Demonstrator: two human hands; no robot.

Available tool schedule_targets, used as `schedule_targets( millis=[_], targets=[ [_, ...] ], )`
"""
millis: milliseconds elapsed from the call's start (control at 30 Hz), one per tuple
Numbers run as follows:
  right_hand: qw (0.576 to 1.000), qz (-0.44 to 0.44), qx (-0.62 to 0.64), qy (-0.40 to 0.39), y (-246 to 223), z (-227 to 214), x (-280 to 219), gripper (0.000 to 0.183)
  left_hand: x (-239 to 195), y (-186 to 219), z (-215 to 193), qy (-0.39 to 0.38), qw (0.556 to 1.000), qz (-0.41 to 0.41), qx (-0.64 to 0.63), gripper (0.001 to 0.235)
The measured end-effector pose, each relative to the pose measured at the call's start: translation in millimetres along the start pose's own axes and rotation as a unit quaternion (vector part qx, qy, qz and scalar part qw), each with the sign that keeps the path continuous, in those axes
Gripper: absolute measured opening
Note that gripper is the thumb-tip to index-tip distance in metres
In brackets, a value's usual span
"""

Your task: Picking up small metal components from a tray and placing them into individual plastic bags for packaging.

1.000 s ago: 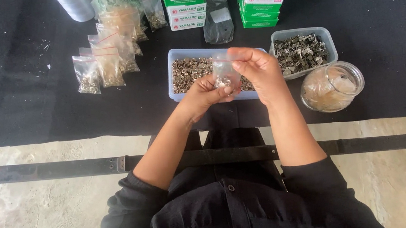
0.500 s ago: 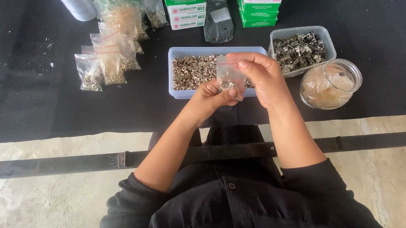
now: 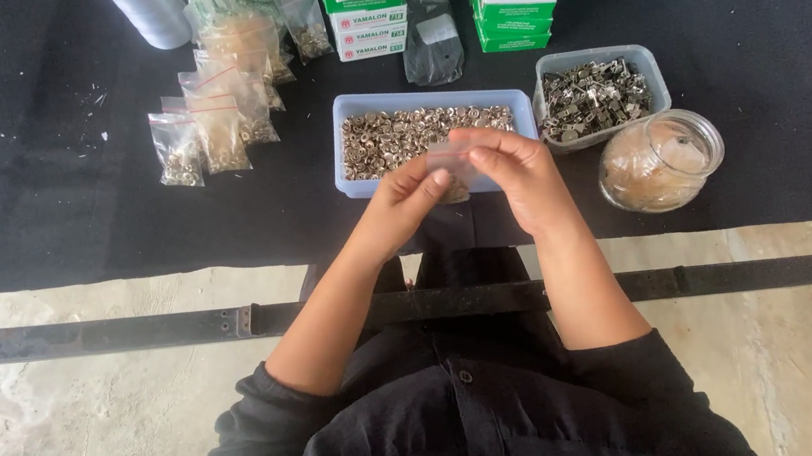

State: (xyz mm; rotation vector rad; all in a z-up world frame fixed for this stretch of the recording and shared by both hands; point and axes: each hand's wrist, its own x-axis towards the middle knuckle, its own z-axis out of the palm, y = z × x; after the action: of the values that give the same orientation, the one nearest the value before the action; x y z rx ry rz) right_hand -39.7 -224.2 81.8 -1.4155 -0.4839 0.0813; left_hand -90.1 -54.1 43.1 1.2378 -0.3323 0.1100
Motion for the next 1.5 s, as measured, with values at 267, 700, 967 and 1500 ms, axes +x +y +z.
schedule_targets(
  millis=[267, 700, 967, 1500],
  targets=[
    [0.997, -0.024, -0.074, -0.027, -8, 10, -15, 0.010, -7, -10, -13, 0.080, 0.993, 0.022, 0.082, 0.019],
    [0.993, -0.006, -0.117, 0.024, 10, -19, -31, 0.015, -40, 67, -137, 0.387, 0.904, 0.068, 0.166, 0.026],
    [0.992, 0.008, -0.123, 0.036, 4, -22, -39, 0.014, -13, 18, -255, 0.424, 0.831, -0.047, 0.356, 0.026],
    [0.877, -0.099, -0.420, 0.211, -53, -175, -36, 0.019, -41, 65, -202, 0.404, 0.836, -0.109, 0.354, 0.070]
  ],
)
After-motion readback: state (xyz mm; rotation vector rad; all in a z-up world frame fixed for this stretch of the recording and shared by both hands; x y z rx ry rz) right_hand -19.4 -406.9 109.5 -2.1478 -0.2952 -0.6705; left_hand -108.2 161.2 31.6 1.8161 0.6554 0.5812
